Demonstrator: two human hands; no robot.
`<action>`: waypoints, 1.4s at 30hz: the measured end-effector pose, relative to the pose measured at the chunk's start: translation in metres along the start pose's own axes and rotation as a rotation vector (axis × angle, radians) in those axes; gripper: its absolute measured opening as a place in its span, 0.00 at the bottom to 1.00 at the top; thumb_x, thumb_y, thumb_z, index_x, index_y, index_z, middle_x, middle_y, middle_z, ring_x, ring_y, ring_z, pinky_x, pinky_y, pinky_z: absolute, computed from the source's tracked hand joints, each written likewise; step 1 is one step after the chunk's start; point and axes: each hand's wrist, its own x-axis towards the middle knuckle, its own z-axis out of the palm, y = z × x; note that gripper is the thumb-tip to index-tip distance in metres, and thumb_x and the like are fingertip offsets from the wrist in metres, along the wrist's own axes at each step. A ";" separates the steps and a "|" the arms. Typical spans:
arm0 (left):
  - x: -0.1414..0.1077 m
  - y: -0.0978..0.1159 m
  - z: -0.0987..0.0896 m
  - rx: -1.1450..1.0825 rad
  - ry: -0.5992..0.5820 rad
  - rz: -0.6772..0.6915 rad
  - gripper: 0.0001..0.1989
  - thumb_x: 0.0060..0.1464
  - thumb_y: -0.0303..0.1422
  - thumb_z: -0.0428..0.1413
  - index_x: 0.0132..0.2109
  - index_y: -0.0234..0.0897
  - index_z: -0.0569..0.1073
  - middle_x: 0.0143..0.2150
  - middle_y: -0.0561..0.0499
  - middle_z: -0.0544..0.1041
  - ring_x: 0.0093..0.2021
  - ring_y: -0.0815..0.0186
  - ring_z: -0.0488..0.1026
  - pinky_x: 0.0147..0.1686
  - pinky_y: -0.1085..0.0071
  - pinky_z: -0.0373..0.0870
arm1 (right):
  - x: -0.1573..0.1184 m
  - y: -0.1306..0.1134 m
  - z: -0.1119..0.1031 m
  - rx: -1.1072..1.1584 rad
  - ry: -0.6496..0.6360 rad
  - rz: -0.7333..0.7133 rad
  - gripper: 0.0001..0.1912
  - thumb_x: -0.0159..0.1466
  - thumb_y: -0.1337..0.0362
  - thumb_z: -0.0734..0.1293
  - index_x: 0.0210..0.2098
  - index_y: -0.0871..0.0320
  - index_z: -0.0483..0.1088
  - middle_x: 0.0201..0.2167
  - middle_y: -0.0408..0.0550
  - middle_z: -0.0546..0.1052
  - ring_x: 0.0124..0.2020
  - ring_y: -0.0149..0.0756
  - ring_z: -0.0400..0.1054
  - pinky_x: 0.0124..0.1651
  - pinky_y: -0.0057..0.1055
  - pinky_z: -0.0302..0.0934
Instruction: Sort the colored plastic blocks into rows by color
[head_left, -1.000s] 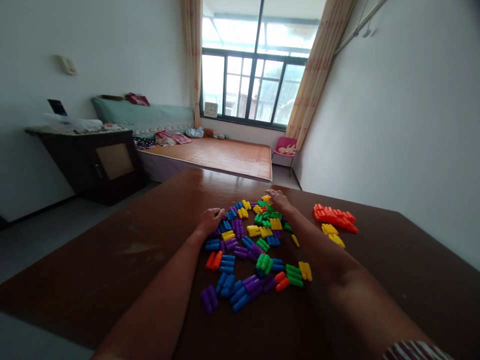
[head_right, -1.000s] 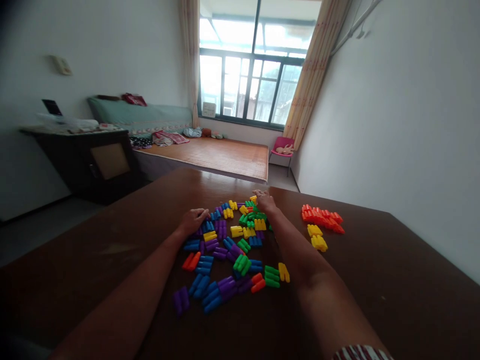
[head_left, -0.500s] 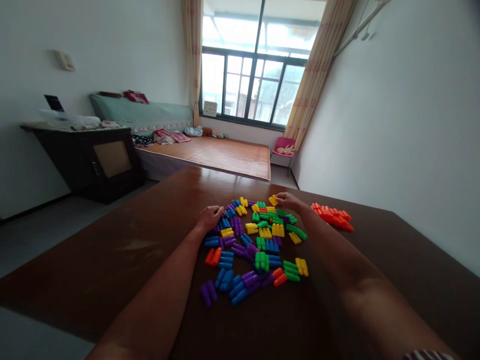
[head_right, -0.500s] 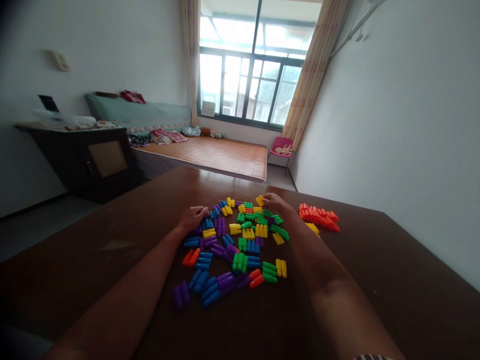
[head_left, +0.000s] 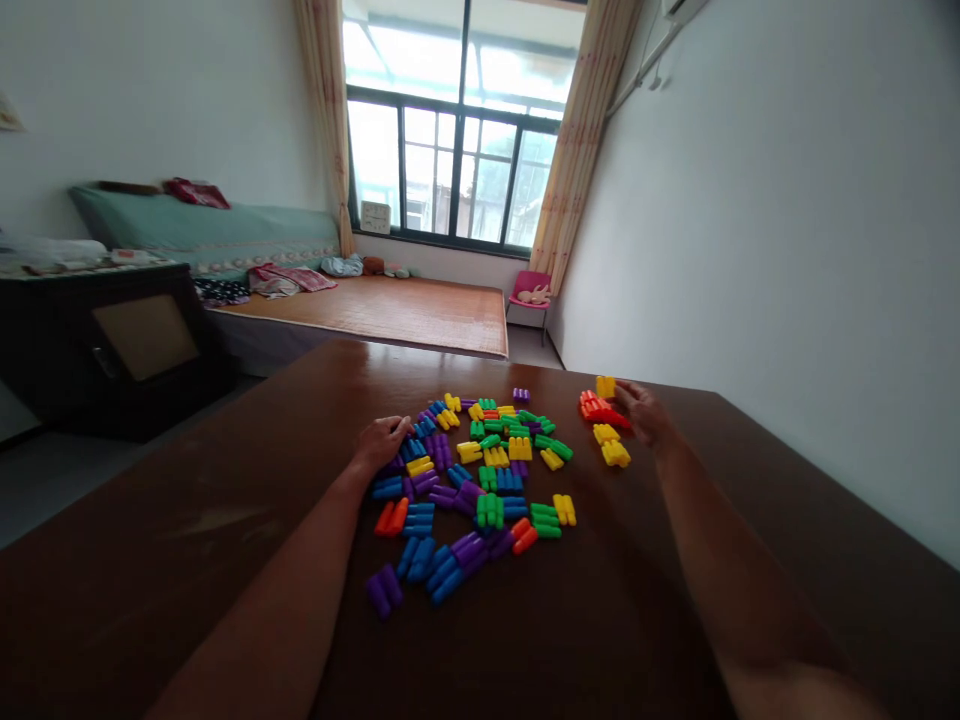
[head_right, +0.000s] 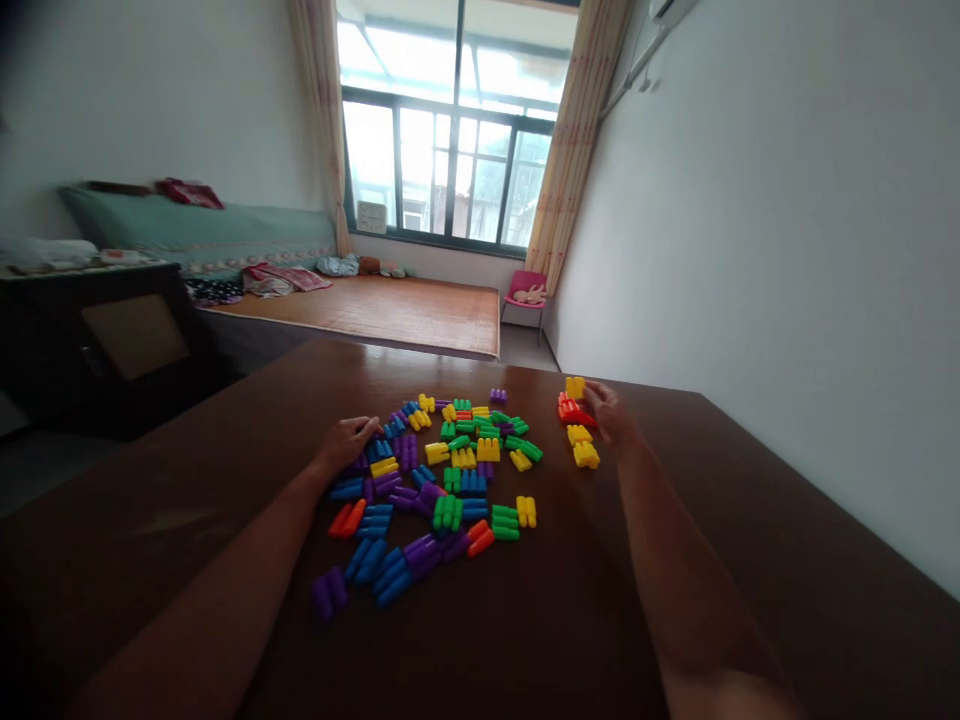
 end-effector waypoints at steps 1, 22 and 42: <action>0.000 0.001 -0.001 0.002 -0.005 0.002 0.25 0.58 0.49 0.43 0.37 0.41 0.80 0.37 0.50 0.81 0.37 0.60 0.75 0.35 0.72 0.65 | -0.003 0.015 -0.021 -0.017 0.131 0.044 0.17 0.62 0.55 0.63 0.46 0.57 0.70 0.36 0.51 0.79 0.34 0.37 0.74 0.37 0.33 0.71; 0.006 -0.010 -0.004 -0.001 -0.016 0.025 0.26 0.56 0.52 0.44 0.37 0.40 0.79 0.38 0.51 0.81 0.38 0.60 0.76 0.39 0.72 0.67 | -0.024 0.116 -0.064 -0.419 0.042 0.028 0.20 0.53 0.56 0.69 0.44 0.56 0.75 0.40 0.50 0.80 0.38 0.39 0.74 0.44 0.34 0.66; -0.003 0.002 -0.002 0.005 0.014 0.016 0.25 0.58 0.49 0.43 0.36 0.40 0.80 0.35 0.50 0.81 0.36 0.61 0.75 0.34 0.72 0.65 | -0.052 -0.007 0.082 -0.517 -0.248 -0.487 0.16 0.63 0.61 0.61 0.48 0.56 0.73 0.45 0.52 0.77 0.47 0.42 0.69 0.51 0.39 0.64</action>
